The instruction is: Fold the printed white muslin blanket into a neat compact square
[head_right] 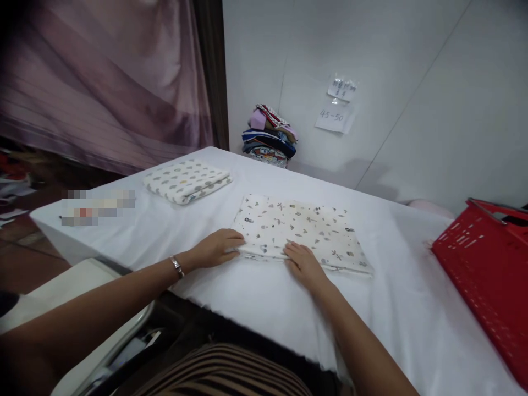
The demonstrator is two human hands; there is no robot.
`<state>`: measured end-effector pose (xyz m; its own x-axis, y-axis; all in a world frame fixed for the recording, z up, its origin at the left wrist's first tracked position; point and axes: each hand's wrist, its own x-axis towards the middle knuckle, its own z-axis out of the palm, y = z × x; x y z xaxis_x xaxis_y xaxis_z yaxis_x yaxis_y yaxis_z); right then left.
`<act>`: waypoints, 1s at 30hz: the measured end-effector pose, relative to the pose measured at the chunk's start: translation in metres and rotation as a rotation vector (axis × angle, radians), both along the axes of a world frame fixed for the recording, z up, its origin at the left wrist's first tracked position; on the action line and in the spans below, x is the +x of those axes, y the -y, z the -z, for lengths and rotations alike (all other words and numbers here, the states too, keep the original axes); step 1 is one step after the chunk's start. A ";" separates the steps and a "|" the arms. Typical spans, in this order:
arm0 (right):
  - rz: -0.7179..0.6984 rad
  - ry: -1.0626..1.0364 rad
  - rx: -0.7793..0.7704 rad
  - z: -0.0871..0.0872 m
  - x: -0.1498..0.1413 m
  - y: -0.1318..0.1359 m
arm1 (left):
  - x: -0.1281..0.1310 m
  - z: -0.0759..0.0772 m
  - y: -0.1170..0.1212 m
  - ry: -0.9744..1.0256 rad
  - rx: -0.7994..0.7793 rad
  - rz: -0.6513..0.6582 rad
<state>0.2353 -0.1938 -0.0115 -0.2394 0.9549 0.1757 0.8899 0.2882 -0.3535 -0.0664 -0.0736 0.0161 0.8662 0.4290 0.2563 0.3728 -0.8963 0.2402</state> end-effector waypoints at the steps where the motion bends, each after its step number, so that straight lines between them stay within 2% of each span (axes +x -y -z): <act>1: 0.012 0.001 0.003 0.002 -0.001 0.000 | -0.002 0.002 0.001 -0.015 0.014 0.010; 9: 0.067 -0.004 0.009 0.006 -0.007 0.004 | -0.002 0.006 -0.003 -0.070 0.123 -0.076; 17: 0.073 0.053 0.027 0.007 -0.012 0.007 | -0.013 0.040 -0.005 -0.050 0.216 -0.050; 22: 0.084 0.053 0.021 -0.001 -0.017 0.009 | -0.014 0.035 0.003 -0.061 0.248 -0.072; 26: 0.086 0.075 0.026 -0.003 -0.019 0.006 | 0.005 0.027 0.006 -0.026 0.349 -0.094; 30: 0.075 0.087 0.057 -0.003 -0.016 0.004 | 0.026 0.035 -0.001 -0.025 0.394 -0.027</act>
<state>0.2190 -0.1980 -0.0082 -0.1846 0.9597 0.2117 0.9363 0.2372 -0.2589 -0.0406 -0.0730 -0.0186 0.8637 0.3251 0.3852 0.3993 -0.9077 -0.1290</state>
